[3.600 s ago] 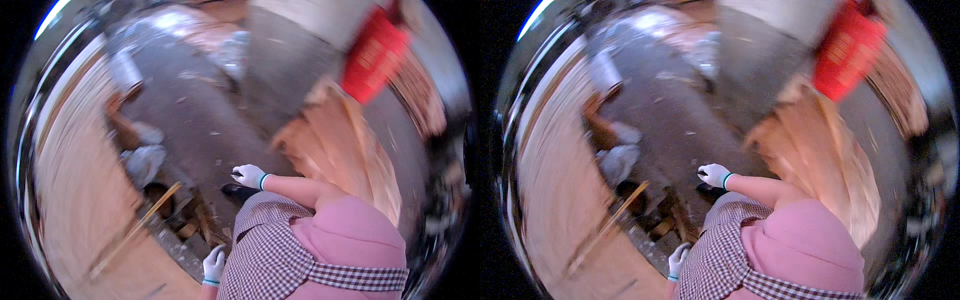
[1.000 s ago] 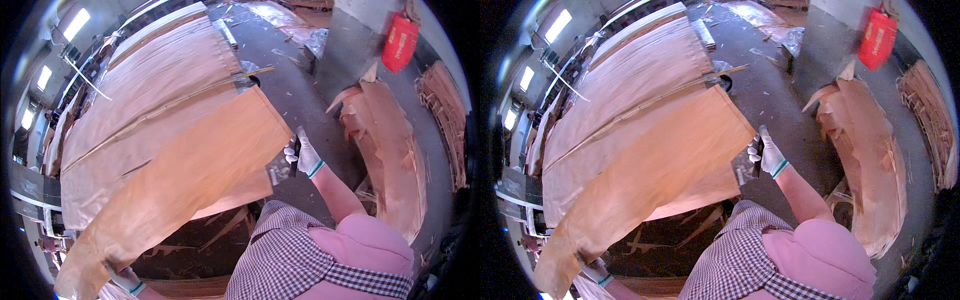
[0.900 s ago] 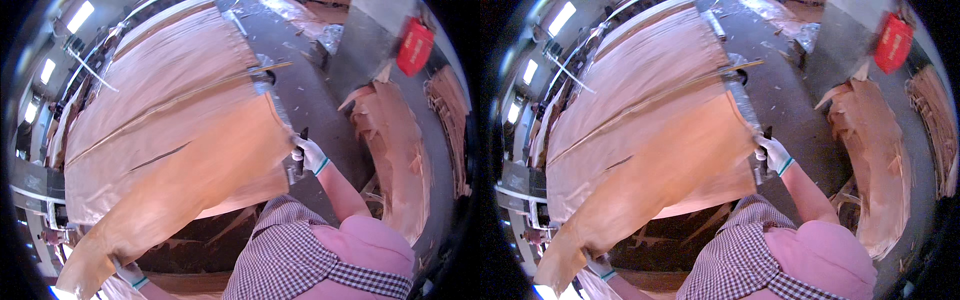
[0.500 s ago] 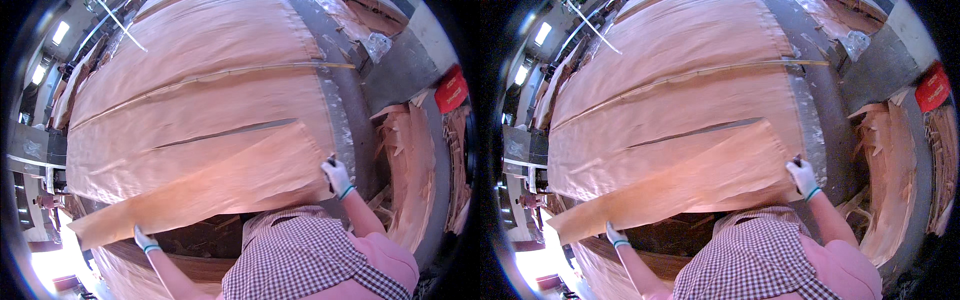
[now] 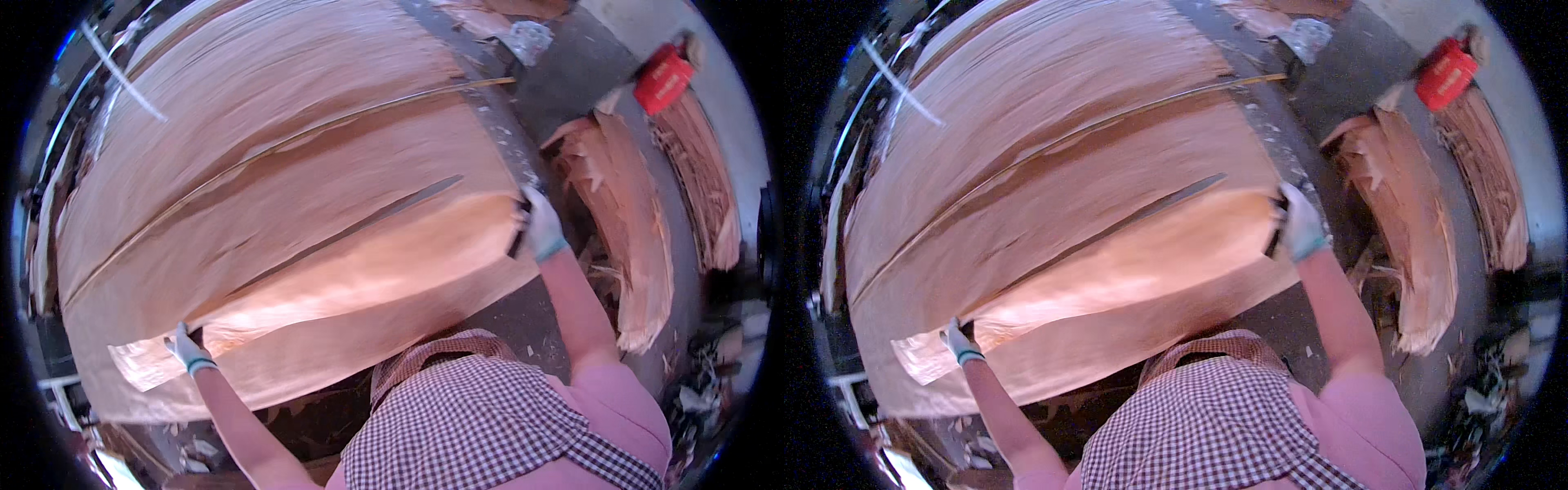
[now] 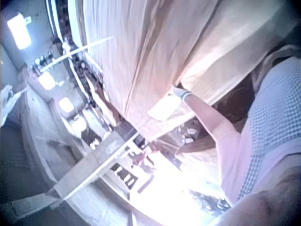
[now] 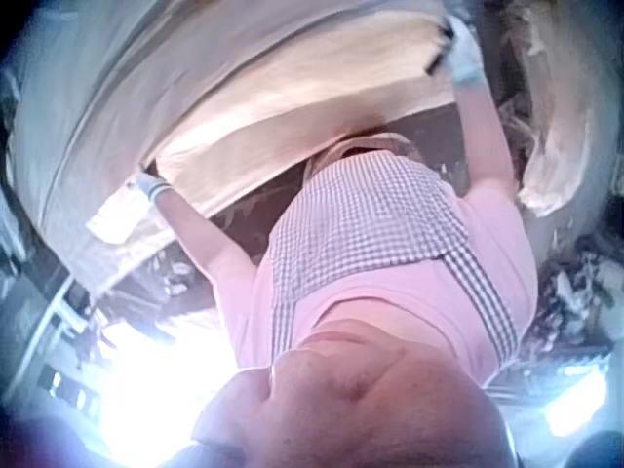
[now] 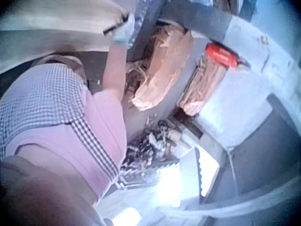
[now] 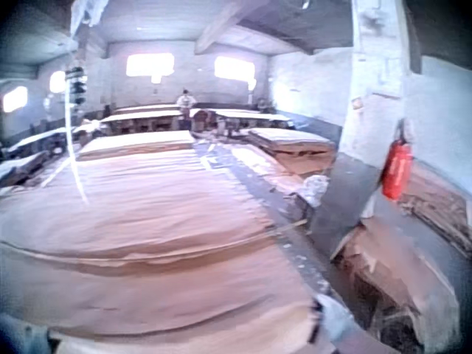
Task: The person cuts wood veneer sheets using a small knife, peeling back thin strips, and applying tape to the sheets.
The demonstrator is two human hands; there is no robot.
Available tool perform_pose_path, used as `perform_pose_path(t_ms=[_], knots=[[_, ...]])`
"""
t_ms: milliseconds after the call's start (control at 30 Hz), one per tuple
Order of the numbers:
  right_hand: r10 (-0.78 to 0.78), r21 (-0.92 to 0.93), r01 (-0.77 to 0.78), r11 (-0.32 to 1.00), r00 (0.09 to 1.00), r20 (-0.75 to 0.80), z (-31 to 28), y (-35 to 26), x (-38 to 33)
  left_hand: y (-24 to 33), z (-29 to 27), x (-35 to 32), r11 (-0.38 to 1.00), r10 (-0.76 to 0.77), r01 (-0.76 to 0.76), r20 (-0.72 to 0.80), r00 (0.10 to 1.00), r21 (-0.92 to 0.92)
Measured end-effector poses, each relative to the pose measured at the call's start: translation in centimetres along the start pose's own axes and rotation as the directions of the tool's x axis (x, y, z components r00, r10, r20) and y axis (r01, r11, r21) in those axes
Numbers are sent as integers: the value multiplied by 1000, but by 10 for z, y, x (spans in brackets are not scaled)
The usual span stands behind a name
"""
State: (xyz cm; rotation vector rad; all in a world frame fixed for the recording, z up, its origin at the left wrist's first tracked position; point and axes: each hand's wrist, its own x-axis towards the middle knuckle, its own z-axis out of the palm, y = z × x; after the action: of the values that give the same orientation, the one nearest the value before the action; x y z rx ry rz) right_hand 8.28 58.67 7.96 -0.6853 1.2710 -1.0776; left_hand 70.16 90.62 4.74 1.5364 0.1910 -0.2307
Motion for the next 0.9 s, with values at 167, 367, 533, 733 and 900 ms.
perform_pose_path(t_ms=[167,367,533,733,900], knots=[[119,263,-149,953,985,128,50,27,76,-29,83,21,998,-58,62,194,979,-19],[-7,-199,-30,980,983,-184,13,47,46,-107,64,-59,623,272,-710,760,591,329],[-33,-419,-91,904,960,-280,-31,68,26,-131,63,-136,-68,138,-811,810,570,581],[111,-446,-185,876,976,-187,-24,57,47,-140,74,-148,-177,163,-757,777,608,629],[292,-133,-291,947,956,-12,-24,54,54,-139,73,-149,-193,147,-744,769,622,639]])
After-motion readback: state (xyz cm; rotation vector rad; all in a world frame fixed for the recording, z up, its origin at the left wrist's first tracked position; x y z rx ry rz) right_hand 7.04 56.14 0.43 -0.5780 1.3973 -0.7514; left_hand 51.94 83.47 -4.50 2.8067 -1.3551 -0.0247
